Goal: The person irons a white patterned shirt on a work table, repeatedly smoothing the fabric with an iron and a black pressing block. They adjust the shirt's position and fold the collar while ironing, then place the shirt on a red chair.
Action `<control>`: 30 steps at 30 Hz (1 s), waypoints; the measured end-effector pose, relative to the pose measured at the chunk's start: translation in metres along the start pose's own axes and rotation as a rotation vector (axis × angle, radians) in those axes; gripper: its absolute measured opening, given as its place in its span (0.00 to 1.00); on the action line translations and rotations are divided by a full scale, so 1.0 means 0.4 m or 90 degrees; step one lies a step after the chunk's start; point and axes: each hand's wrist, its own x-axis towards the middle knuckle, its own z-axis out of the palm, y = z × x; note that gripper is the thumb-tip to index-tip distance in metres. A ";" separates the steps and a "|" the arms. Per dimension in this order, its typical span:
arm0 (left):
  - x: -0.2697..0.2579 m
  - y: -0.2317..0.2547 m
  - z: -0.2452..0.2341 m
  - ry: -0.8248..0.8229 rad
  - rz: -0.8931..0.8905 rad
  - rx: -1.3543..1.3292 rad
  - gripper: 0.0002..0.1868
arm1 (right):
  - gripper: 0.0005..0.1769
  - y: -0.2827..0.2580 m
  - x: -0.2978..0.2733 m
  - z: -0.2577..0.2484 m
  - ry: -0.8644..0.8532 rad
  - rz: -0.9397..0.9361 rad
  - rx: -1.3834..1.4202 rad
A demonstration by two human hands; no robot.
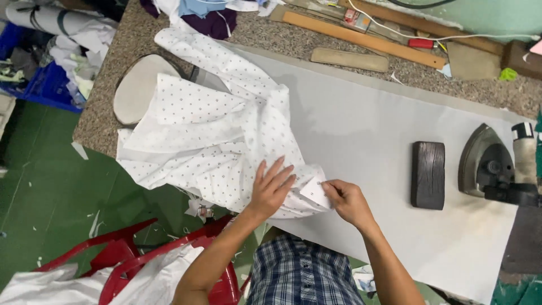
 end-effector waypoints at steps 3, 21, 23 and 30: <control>-0.018 0.093 0.023 -0.032 0.010 0.060 0.08 | 0.16 0.058 -0.026 -0.026 -0.037 0.038 0.040; -0.079 0.290 0.156 -0.029 -0.032 0.187 0.15 | 0.22 0.213 -0.027 -0.105 -0.130 0.014 0.054; -0.079 0.278 0.151 -0.030 -0.017 0.176 0.15 | 0.20 0.203 -0.005 -0.075 -0.111 0.015 0.070; -0.098 0.218 -0.035 -0.096 -0.272 0.052 0.51 | 0.15 0.054 -0.086 -0.253 0.137 -0.145 0.086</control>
